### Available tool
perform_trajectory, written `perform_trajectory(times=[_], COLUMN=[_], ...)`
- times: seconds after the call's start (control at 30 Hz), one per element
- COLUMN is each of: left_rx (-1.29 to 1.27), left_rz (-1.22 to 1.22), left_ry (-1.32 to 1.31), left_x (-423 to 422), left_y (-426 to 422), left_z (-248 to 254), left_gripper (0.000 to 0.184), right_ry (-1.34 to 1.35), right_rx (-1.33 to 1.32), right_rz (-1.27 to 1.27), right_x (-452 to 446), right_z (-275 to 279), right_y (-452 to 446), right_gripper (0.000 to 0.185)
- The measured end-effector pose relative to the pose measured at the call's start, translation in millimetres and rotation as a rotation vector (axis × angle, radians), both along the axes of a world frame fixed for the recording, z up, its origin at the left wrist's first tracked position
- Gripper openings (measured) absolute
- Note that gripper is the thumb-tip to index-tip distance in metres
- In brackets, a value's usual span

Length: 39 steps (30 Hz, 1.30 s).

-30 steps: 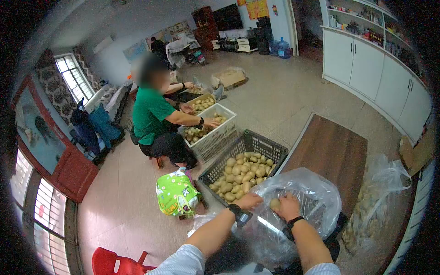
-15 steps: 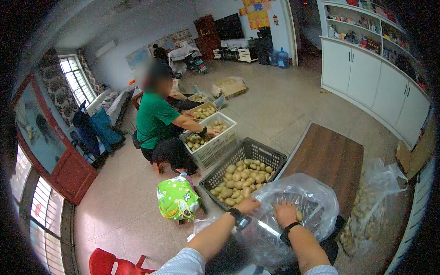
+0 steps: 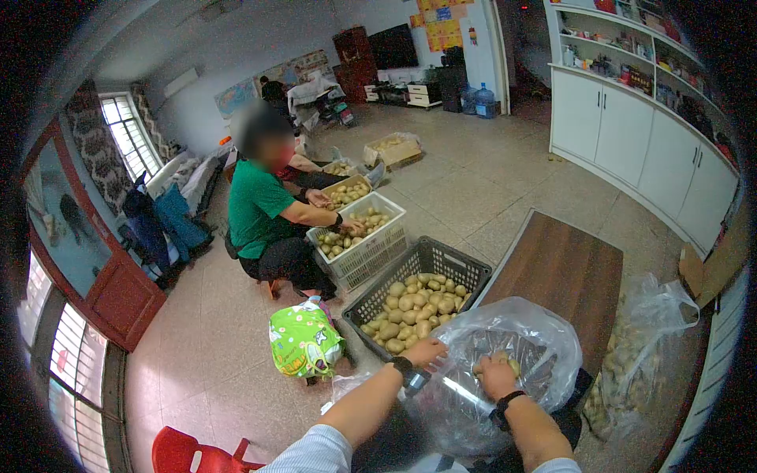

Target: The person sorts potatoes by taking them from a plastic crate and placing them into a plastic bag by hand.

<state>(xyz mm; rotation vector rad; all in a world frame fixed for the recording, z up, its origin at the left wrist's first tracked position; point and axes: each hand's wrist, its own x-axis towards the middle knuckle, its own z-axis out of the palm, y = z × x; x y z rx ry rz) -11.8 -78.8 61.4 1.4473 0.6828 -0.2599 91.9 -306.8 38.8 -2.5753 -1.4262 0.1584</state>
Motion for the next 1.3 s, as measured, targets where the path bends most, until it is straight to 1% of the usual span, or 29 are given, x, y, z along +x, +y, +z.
perform_trajectory(times=[0.07, 0.1, 0.17, 0.2, 0.27, 0.3, 0.37, 0.47, 0.53, 0.6, 0.67, 0.73, 0.77, 0.8, 0.83, 0.9, 0.93, 0.97, 1.03, 1.07, 1.1, 1.13, 1.17, 1.2, 1.23, 1.27, 1.3], left_rx=[-0.02, -0.04, -0.075, -0.109, -0.142, -0.174, -0.206, -0.27, -0.303, -0.425, -0.426, -0.428, -0.371, -0.313, -0.316, -0.457, -0.425, -0.426, -0.52, -0.519, -0.484, -0.446, -0.441, -0.469, -0.499, -0.474, -0.475], left_rz=[0.012, 0.024, 0.021, 0.019, 0.014, 0.013, 0.016, 0.023, 0.026, -0.048, -0.079, -0.108, -0.102, -0.095, -0.095, -0.085, -0.055, -0.055, -0.071, -0.071, 0.048, 0.165, 0.16, 0.249, 0.335, 0.395, 0.384], left_ry=[0.0, -0.002, -0.008, -0.014, -0.016, -0.02, -0.018, -0.019, -0.021, -0.019, -0.028, -0.035, -0.042, -0.05, -0.049, -0.119, -0.174, -0.172, -0.218, -0.217, -0.214, -0.211, -0.213, -0.263, -0.313, -0.306, -0.308], left_x=[-0.7, -1.1, -1.6, -1.5, -1.0, -1.0, -2.9, -5.4, -5.8, -4.3, -3.1, -5.1, -6.0, -6.3, -4.6, -1.5, -3.9, -3.7, -2.3, -2.6, -6.9, -9.7, -11.1, -11.3, -10.5, -10.4, -11.5], left_y=[-1.1, -1.8, -2.3, -2.8, -4.0, -4.3, -5.4, -5.0, -3.1, 2.0, 6.3, 4.5, 3.4, 2.4, 6.0, 12.9, 14.8, 16.7, 24.0, 25.2, 20.1, 19.4, 20.9, 22.9, 25.1, 28.8, 28.7], left_z=[2.1, 3.8, 7.5, 9.9, 14.7, 17.4, 25.7, 28.3, 23.5, 15.5, 7.5, 16.4, 21.0, 23.7, 14.4, 1.7, -0.5, -2.7, -8.9, -12.8, 4.1, 12.2, 15.7, 14.7, 11.7, 8.4, 13.4], left_gripper=[0.038, 0.037, 0.038, 0.039, 0.042, 0.045, 0.048, 0.053, 0.055, 0.058, 0.055, 0.052, 0.048, 0.045, 0.045, 0.04, 0.037, 0.037, 0.035, 0.035, 0.033, 0.031, 0.031, 0.031, 0.031, 0.032, 0.032], right_ry=[0.126, 0.127, 0.234, 0.234, 0.338, 0.339, 0.461, 0.482, 0.459, 0.435, 0.438, 0.441, 0.443, 0.444, 0.431, 0.42, 0.434, 0.449, 0.469, 0.489, 0.489, 0.388, 0.284, 0.278, 0.206, 0.136, 0.129], right_rx=[0.12, 0.121, 0.29, 0.291, 0.511, 0.511, 0.537, 0.569, 0.564, 0.557, 0.606, 0.637, 0.673, 0.67, 0.681, 0.691, 0.681, 0.671, 0.671, 0.67, 0.671, 0.616, 0.565, 0.573, 0.475, 0.374, 0.377], right_rz=[-0.015, -0.016, -0.083, -0.086, -0.015, -0.016, 0.0, 0.007, 0.015, 0.023, 0.056, 0.066, 0.077, 0.075, 0.095, 0.11, 0.115, 0.12, 0.091, 0.063, 0.063, 0.025, -0.014, -0.019, -0.057, -0.098, -0.107], right_x=[-5.1, -6.0, -5.7, -5.4, -5.8, -9.1, -19.2, -29.9, -39.9, -44.5, -47.1, -49.2, -50.5, -50.9, -51.1, -50.8, -49.2, -48.4, -49.0, -49.4, -47.5, -43.4, -38.6, -33.8, -28.8, -23.8, -20.2], right_z=[21.7, 21.0, 15.3, 9.9, -0.9, 3.9, 22.9, 34.6, 57.1, 68.0, 71.3, 77.8, 80.7, 83.4, 85.7, 84.9, 81.7, 79.8, 79.9, 79.7, 74.2, 64.1, 55.3, 50.4, 45.7, 40.5, 37.8], right_y=[-0.7, 0.2, 4.4, 8.3, 16.0, 18.5, 27.9, 37.6, 39.2, 41.7, 42.8, 43.7, 43.5, 43.9, 44.0, 42.8, 43.9, 44.2, 42.5, 41.8, 40.6, 38.3, 35.5, 31.5, 25.8, 19.6, 13.9], right_gripper=[0.04, 0.04, 0.042, 0.042, 0.042, 0.042, 0.042, 0.042, 0.042, 0.041, 0.04, 0.039, 0.039, 0.039, 0.039, 0.038, 0.038, 0.038, 0.039, 0.039, 0.039, 0.042, 0.045, 0.045, 0.048, 0.051, 0.051])
